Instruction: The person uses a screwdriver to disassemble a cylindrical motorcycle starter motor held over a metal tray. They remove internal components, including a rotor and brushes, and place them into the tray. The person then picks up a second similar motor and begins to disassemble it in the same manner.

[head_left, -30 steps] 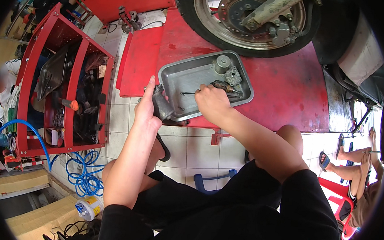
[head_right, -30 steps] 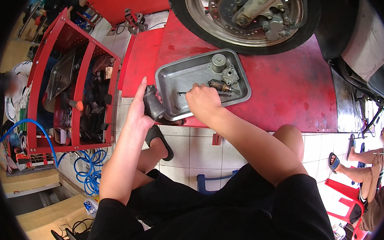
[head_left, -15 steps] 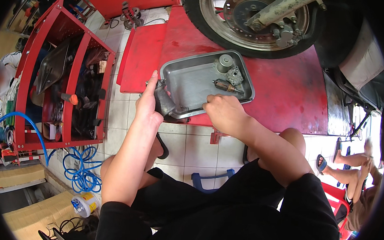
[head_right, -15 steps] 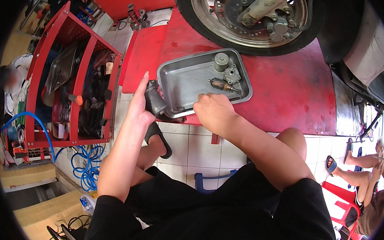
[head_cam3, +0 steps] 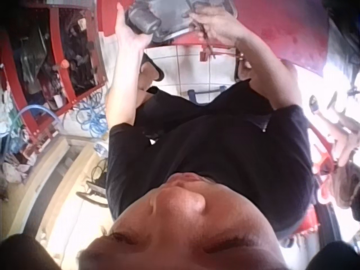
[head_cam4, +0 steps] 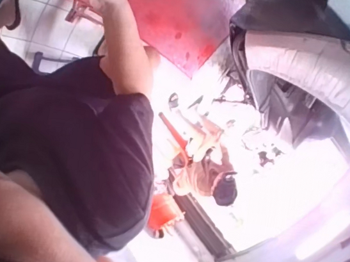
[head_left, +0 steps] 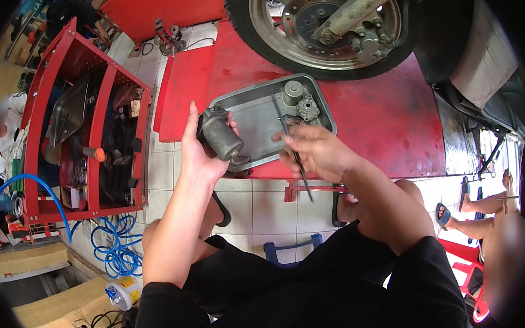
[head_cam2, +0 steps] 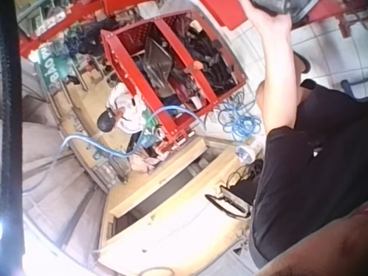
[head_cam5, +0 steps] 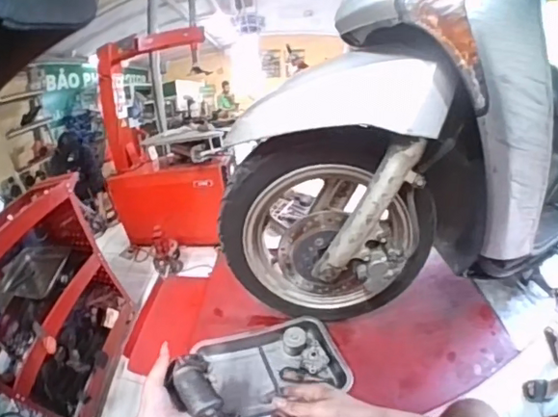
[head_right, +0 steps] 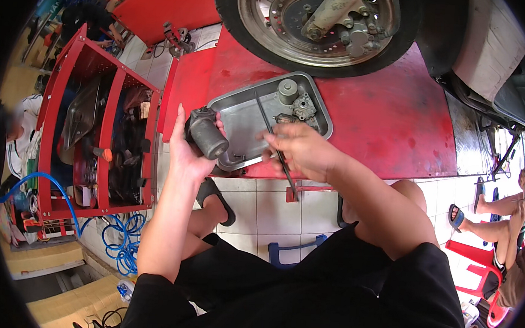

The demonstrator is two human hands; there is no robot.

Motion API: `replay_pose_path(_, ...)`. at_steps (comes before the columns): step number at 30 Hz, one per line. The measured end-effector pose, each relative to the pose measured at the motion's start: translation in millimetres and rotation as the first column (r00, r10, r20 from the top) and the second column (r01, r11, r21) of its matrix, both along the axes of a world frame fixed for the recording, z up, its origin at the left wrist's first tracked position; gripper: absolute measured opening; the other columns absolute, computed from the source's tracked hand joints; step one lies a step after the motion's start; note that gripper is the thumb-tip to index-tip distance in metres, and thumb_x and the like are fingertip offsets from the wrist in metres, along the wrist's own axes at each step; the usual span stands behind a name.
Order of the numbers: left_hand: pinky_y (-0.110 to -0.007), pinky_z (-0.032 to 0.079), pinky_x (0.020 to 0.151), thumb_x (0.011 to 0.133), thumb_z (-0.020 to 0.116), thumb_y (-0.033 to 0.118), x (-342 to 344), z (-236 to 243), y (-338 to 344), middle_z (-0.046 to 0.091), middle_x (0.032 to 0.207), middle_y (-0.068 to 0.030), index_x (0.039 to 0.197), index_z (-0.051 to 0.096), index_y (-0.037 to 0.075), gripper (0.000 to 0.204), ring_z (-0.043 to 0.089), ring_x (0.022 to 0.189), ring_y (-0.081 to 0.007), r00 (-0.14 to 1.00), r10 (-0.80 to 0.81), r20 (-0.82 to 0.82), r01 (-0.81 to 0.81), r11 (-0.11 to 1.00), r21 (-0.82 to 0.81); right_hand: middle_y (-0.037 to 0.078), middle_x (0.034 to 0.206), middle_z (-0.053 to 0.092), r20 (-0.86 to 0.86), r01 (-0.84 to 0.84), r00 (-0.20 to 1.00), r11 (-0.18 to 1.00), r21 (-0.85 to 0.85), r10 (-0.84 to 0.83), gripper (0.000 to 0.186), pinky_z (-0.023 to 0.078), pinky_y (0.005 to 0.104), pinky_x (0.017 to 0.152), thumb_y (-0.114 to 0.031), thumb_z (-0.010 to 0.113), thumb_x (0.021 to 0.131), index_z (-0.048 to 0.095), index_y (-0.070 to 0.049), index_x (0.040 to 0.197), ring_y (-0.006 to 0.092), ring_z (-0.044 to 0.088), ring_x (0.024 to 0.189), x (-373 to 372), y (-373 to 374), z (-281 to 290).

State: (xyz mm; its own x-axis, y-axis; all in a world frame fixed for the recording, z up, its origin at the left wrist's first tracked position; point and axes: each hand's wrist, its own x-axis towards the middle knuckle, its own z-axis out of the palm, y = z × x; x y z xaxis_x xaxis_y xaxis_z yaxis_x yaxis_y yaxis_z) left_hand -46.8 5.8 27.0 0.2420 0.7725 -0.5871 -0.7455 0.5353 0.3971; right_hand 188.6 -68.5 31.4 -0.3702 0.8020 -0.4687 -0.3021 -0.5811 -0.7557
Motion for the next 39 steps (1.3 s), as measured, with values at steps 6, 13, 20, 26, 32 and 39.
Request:
replay_pose_path(6,-0.048,0.045,0.107,0.099,0.057,0.046,15,10,-1,0.054,0.134,-0.0234,0.139,0.043,-0.003,0.065,0.055,0.121,-0.0387,0.927,-0.110,0.358,0.038,0.979,0.202,0.006,0.091,0.051,-0.047,0.009,0.999,1.000,-0.027,-0.010,0.030,0.035,0.0229,0.054,-0.015,0.048,0.106,0.055,0.004,0.129,0.0074,0.038,0.064,21,-22,0)
replay_pose_path(13,-0.050,0.041,0.111,0.089,0.071,0.045,36,-10,7,0.055,0.132,-0.0182,0.142,0.042,0.001,0.075,0.053,0.123,-0.0348,0.823,-0.385,0.418,0.152,0.858,0.490,0.004,0.091,0.051,-0.009,0.071,0.997,0.997,-0.027,-0.072,0.032,0.034,0.0212,0.055,-0.016,0.048,0.106,0.053,0.002,0.132,0.0071,0.037,0.064,49,-30,7)
replay_pose_path(20,-0.058,0.037,0.112,0.082,0.073,0.058,66,-10,-12,0.052,0.130,-0.0262,0.134,0.044,-0.009,0.090,0.055,0.117,-0.0383,0.809,-0.328,0.488,0.259,0.944,0.205,0.002,0.087,0.056,-0.022,0.046,0.999,0.989,-0.143,-0.050,0.027,0.039,0.0251,0.058,-0.019,0.053,0.105,0.062,-0.004,0.125,0.0079,0.044,0.068,50,-44,-8)
replay_pose_path(26,-0.060,0.035,0.113,0.096,0.059,0.047,55,0,-7,0.053,0.129,-0.0269,0.138,0.042,-0.003,0.067,0.054,0.120,-0.0420,0.946,-0.260,0.191,0.186,0.924,0.334,0.004,0.088,0.056,-0.025,0.095,0.995,0.993,-0.071,-0.097,0.029,0.038,0.0219,0.056,-0.016,0.051,0.105,0.058,-0.001,0.129,0.0074,0.043,0.067,59,-41,0)
replay_pose_path(32,-0.039,0.055,0.087,0.079,0.082,0.045,68,-22,3,0.052,0.113,-0.0201,0.128,0.048,-0.002,0.076,0.052,0.101,-0.0294,0.842,-0.214,0.495,0.155,0.975,0.158,0.005,0.085,0.056,0.056,0.086,0.995,0.996,-0.019,-0.085,0.036,0.040,0.0223,0.053,-0.022,0.050,0.106,0.055,-0.002,0.135,0.0062,0.047,0.062,60,-39,8)
replay_pose_path(39,-0.038,0.054,0.073,0.089,0.061,0.065,63,3,6,0.066,0.092,-0.0091,0.101,0.060,0.012,0.055,0.061,0.078,-0.0247,0.989,-0.066,0.132,0.053,0.993,0.102,0.007,0.086,0.056,-0.244,-0.053,0.968,0.997,0.054,0.065,0.038,0.042,0.0233,0.056,-0.022,0.043,0.109,0.046,-0.006,0.143,0.0084,0.049,0.063,34,-51,-16)
